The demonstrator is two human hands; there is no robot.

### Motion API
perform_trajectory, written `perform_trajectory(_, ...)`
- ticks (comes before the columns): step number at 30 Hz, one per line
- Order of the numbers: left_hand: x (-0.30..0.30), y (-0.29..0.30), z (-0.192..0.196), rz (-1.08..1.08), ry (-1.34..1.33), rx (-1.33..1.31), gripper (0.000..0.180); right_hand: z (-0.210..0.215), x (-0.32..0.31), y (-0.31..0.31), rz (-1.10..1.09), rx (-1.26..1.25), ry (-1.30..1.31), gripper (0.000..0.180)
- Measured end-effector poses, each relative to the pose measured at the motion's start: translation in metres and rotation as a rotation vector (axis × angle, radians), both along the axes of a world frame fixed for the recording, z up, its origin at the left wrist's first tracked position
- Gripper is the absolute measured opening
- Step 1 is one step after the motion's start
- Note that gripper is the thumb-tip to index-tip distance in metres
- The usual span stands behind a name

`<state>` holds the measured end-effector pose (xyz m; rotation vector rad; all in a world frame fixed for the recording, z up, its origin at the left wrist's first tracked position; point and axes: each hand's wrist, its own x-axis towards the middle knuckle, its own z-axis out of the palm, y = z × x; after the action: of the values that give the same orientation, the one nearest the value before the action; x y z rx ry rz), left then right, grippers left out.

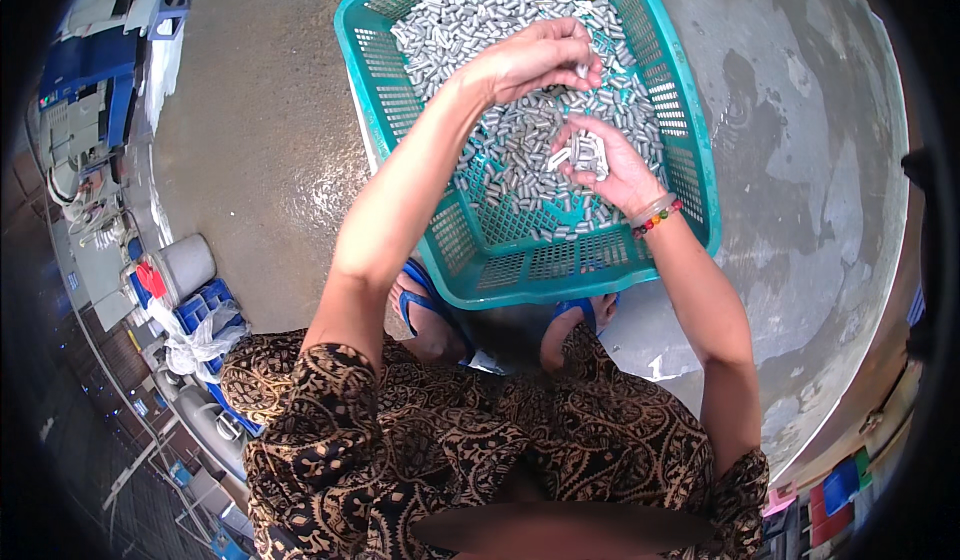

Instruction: The person sorts small white cylindrical pellets by hand from a green basket, picking handfuls and transferring them to another basket. The person then walks to a large rotating drum machine and adds the pellets into it.

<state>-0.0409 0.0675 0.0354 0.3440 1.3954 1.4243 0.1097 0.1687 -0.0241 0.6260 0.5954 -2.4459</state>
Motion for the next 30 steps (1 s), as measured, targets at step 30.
perform_trajectory(30,-0.031,0.018,-0.058,-0.394,1.423,-0.286,0.019,0.008,0.006,-0.005,0.215,-0.159,0.116,0.027)
